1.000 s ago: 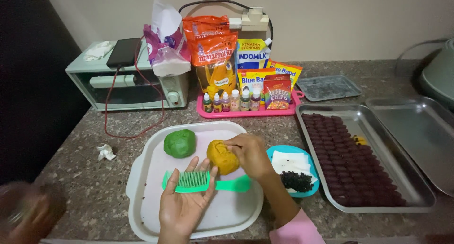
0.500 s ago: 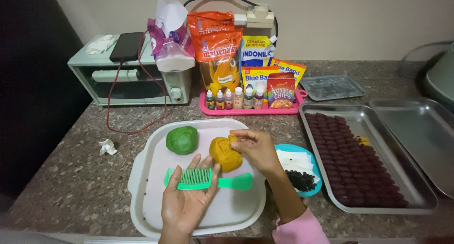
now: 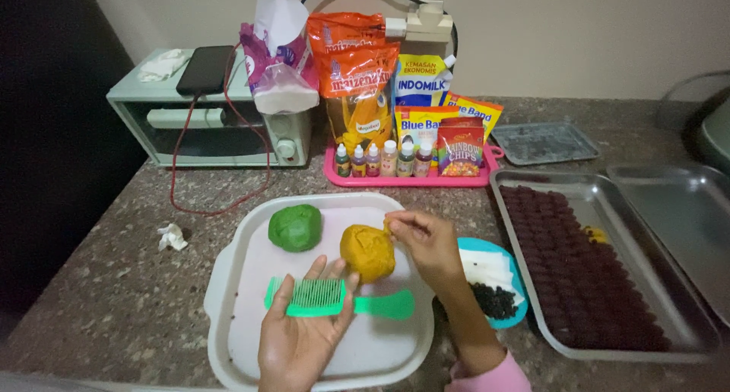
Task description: Shaping and texturing colored dough using hands and a plastic comb tool
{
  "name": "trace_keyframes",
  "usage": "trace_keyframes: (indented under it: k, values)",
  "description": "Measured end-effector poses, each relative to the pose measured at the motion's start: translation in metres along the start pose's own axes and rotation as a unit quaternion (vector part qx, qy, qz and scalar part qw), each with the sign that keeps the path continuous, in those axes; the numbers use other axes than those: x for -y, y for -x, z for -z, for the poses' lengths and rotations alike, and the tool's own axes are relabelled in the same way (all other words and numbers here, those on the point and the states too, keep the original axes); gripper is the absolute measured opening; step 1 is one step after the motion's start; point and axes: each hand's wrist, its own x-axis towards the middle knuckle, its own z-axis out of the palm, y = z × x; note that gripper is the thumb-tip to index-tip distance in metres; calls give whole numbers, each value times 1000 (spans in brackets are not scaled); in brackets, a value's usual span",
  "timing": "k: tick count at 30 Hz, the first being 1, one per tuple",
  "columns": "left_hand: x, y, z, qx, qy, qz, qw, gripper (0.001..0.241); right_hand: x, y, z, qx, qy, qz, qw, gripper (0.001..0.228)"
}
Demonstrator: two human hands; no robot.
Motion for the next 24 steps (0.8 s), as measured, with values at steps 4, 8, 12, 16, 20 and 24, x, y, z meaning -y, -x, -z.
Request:
trace_keyframes:
  k: [4,8,12,16,20,24]
  values:
    - [-2,-8,17,23,12,32,999,55,10,10,-5,-16,32,-20,999,19]
    - [-3,-14,23,57,28,88,994,59,2,3,-8,-20,31,-55,998,13]
    - [-5,-3,3,29,61,100,993,70,15,-3,-7,-28,-14,-129,991,11]
    - [-4,7,-7,-8,75,104,992,69,1,-1,2,14,30,-57,998,13]
    - [-5,-3,14,7,75,108,991,67,2,7,1,43,27,-60,997,19]
    - [-6,4,3,39,86,105,990,71,9,17,0,24,113,-119,986,18]
